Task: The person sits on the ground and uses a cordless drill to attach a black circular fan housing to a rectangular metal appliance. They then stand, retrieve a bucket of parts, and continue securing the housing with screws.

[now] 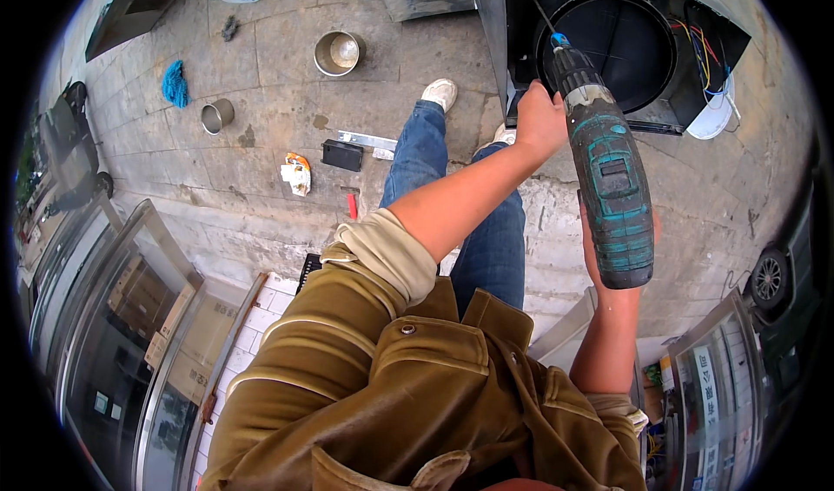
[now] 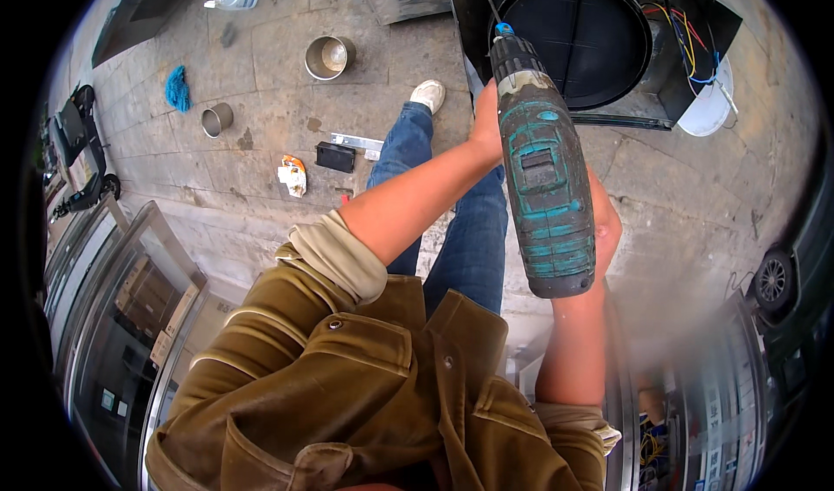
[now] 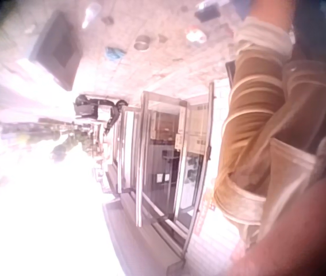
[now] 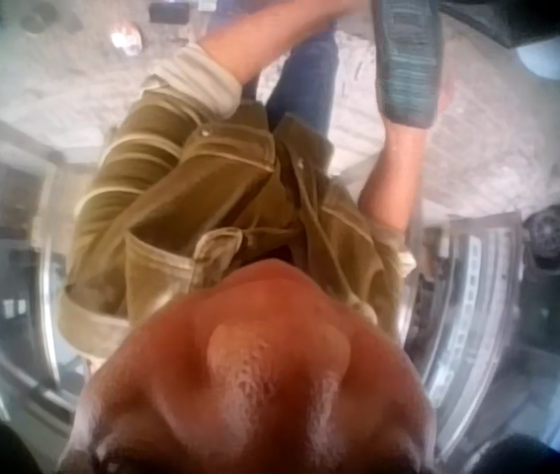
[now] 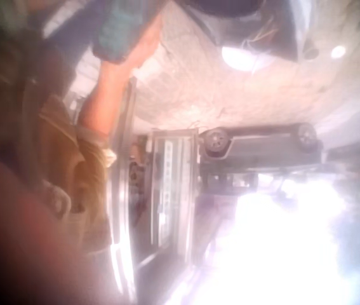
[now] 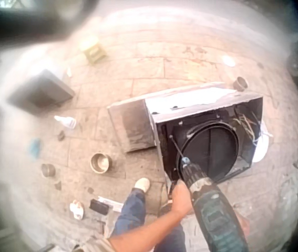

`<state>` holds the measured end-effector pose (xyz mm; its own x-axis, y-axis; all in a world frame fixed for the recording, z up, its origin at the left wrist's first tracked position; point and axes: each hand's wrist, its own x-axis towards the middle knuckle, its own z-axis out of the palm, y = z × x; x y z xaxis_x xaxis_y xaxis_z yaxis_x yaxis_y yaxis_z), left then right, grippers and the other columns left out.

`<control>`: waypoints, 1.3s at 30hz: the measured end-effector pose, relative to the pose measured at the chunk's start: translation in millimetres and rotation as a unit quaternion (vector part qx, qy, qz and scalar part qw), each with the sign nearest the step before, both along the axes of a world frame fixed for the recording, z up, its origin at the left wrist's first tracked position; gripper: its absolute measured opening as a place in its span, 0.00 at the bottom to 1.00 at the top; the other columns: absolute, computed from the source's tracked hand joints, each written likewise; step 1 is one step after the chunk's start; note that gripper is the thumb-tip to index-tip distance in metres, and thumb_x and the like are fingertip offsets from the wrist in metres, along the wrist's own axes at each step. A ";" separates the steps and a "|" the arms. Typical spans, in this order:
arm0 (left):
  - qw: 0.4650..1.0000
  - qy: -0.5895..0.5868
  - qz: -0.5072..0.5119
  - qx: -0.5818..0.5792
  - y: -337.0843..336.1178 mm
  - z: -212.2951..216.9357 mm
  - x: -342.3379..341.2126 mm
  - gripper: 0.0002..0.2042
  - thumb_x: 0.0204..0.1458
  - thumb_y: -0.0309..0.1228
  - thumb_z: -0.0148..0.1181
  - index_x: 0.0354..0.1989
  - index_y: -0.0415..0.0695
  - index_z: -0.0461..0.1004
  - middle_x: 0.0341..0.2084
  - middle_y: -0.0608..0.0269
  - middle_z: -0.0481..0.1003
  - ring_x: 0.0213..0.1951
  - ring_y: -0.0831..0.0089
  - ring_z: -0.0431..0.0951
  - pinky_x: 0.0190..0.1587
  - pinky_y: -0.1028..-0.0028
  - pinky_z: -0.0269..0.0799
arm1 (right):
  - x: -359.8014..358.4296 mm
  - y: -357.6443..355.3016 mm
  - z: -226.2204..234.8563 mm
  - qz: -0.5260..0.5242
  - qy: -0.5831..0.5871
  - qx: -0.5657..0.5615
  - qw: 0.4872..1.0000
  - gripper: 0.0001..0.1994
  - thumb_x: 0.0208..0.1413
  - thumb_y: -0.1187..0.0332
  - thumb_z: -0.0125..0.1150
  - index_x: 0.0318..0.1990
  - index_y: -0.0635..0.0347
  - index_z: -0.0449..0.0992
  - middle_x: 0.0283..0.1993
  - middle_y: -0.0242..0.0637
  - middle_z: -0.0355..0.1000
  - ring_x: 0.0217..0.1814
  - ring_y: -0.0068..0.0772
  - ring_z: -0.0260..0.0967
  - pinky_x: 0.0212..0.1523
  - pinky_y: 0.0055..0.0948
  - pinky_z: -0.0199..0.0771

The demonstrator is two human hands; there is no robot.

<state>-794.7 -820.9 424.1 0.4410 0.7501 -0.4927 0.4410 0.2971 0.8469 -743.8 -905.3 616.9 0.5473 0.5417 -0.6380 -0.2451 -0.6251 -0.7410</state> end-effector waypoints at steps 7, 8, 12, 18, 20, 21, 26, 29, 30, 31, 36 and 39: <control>0.993 -0.041 0.068 -0.092 -14.9 31.8 -2.2 0.10 0.50 0.26 0.53 0.34 0.29 0.65 0.24 0.38 0.73 0.31 0.45 0.76 0.33 0.59 0.71 | -5.2 -37.7 8.9 -0.088 -0.010 -0.037 0.995 0.14 0.45 0.69 0.65 0.40 0.64 0.73 0.38 0.46 0.73 0.40 0.42 0.72 0.42 0.35 0.70; 0.989 -0.057 0.086 -0.102 -16.7 30.7 -1.8 0.11 0.50 0.26 0.53 0.34 0.29 0.65 0.24 0.38 0.73 0.30 0.45 0.76 0.33 0.59 0.71 | -6.0 -34.3 12.9 -0.045 -0.046 -0.047 0.997 0.16 0.46 0.69 0.62 0.43 0.65 0.71 0.40 0.46 0.72 0.41 0.41 0.71 0.43 0.35 0.70; 0.998 -0.039 0.030 -0.038 -15.8 40.6 -7.9 0.11 0.50 0.27 0.54 0.35 0.29 0.65 0.24 0.39 0.73 0.30 0.46 0.76 0.33 0.60 0.70 | -11.2 -34.2 14.5 -0.015 -0.112 -0.024 0.993 0.20 0.56 0.68 0.44 0.55 0.70 0.62 0.48 0.49 0.68 0.43 0.37 0.71 0.44 0.31 0.73; 0.998 0.047 -0.034 -0.014 -6.4 63.0 -22.0 0.11 0.50 0.28 0.54 0.34 0.30 0.65 0.23 0.41 0.73 0.29 0.48 0.76 0.31 0.61 0.70 | -11.2 -41.0 22.7 0.061 -0.212 -0.031 0.975 0.19 0.58 0.72 0.44 0.57 0.68 0.62 0.49 0.47 0.69 0.44 0.33 0.71 0.44 0.28 0.74; 0.997 0.056 -0.050 0.003 -1.1 68.0 -26.5 0.11 0.50 0.28 0.54 0.35 0.30 0.65 0.22 0.41 0.73 0.28 0.49 0.76 0.31 0.61 0.70 | -11.4 -44.3 25.0 0.035 -0.202 -0.001 0.979 0.19 0.57 0.74 0.46 0.57 0.67 0.63 0.48 0.46 0.69 0.43 0.32 0.72 0.44 0.27 0.74; 0.996 0.060 -0.059 0.009 4.8 76.1 -28.5 0.11 0.50 0.28 0.54 0.35 0.30 0.66 0.21 0.42 0.73 0.27 0.49 0.76 0.30 0.61 0.70 | -11.7 -47.6 26.1 0.006 -0.178 0.020 0.984 0.19 0.57 0.74 0.47 0.56 0.67 0.63 0.48 0.45 0.70 0.42 0.31 0.72 0.44 0.26 0.74; 0.986 0.087 -0.133 0.054 16.2 97.2 -26.1 0.12 0.50 0.28 0.54 0.37 0.31 0.66 0.20 0.43 0.73 0.25 0.50 0.76 0.29 0.61 0.70 | -7.1 -60.4 29.6 -0.102 -0.072 -0.005 0.992 0.23 0.49 0.69 0.59 0.53 0.66 0.65 0.47 0.47 0.69 0.46 0.41 0.69 0.48 0.33 0.69; 0.977 0.103 -0.175 0.066 18.5 108.9 -23.2 0.13 0.50 0.29 0.54 0.38 0.31 0.66 0.20 0.43 0.73 0.25 0.50 0.76 0.29 0.61 0.70 | -1.0 -67.7 30.8 -0.028 -0.130 -0.017 0.991 0.21 0.52 0.74 0.55 0.54 0.67 0.64 0.47 0.45 0.69 0.44 0.35 0.70 0.45 0.30 0.72; 0.972 0.115 -0.193 0.064 18.3 112.7 -22.6 0.13 0.50 0.30 0.53 0.38 0.32 0.66 0.20 0.43 0.73 0.24 0.50 0.76 0.28 0.60 0.70 | 0.3 -70.5 31.0 -0.017 -0.141 -0.010 0.990 0.20 0.53 0.76 0.53 0.55 0.67 0.64 0.48 0.44 0.70 0.43 0.32 0.71 0.44 0.28 0.73; 0.974 0.112 -0.187 0.062 16.9 114.3 -20.6 0.12 0.49 0.30 0.54 0.37 0.32 0.66 0.19 0.44 0.73 0.24 0.51 0.76 0.28 0.61 0.70 | 1.9 -73.6 31.6 -0.006 -0.152 -0.002 0.988 0.20 0.55 0.78 0.50 0.56 0.68 0.64 0.48 0.43 0.70 0.42 0.29 0.71 0.43 0.26 0.74; 0.974 0.106 -0.195 0.050 6.6 114.3 -18.9 0.11 0.49 0.30 0.55 0.32 0.33 0.65 0.18 0.47 0.72 0.24 0.52 0.75 0.28 0.63 0.69 | 13.9 -86.9 39.6 -0.002 -0.184 0.048 0.982 0.22 0.53 0.77 0.54 0.57 0.66 0.64 0.48 0.42 0.71 0.44 0.27 0.71 0.46 0.24 0.72; 0.974 0.116 -0.193 0.033 5.8 116.2 -34.8 0.11 0.49 0.30 0.56 0.29 0.34 0.64 0.19 0.47 0.72 0.24 0.52 0.75 0.28 0.64 0.69 | 20.1 -103.4 49.4 0.044 -0.218 0.022 0.975 0.23 0.51 0.74 0.58 0.56 0.65 0.66 0.48 0.42 0.71 0.45 0.28 0.71 0.47 0.26 0.70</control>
<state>-829.5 -815.1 540.3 0.5792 0.5832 -0.5696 0.6908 0.0199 0.7227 -723.7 -1008.7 666.4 0.7120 0.6202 -0.3292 0.1523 -0.5942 -0.7898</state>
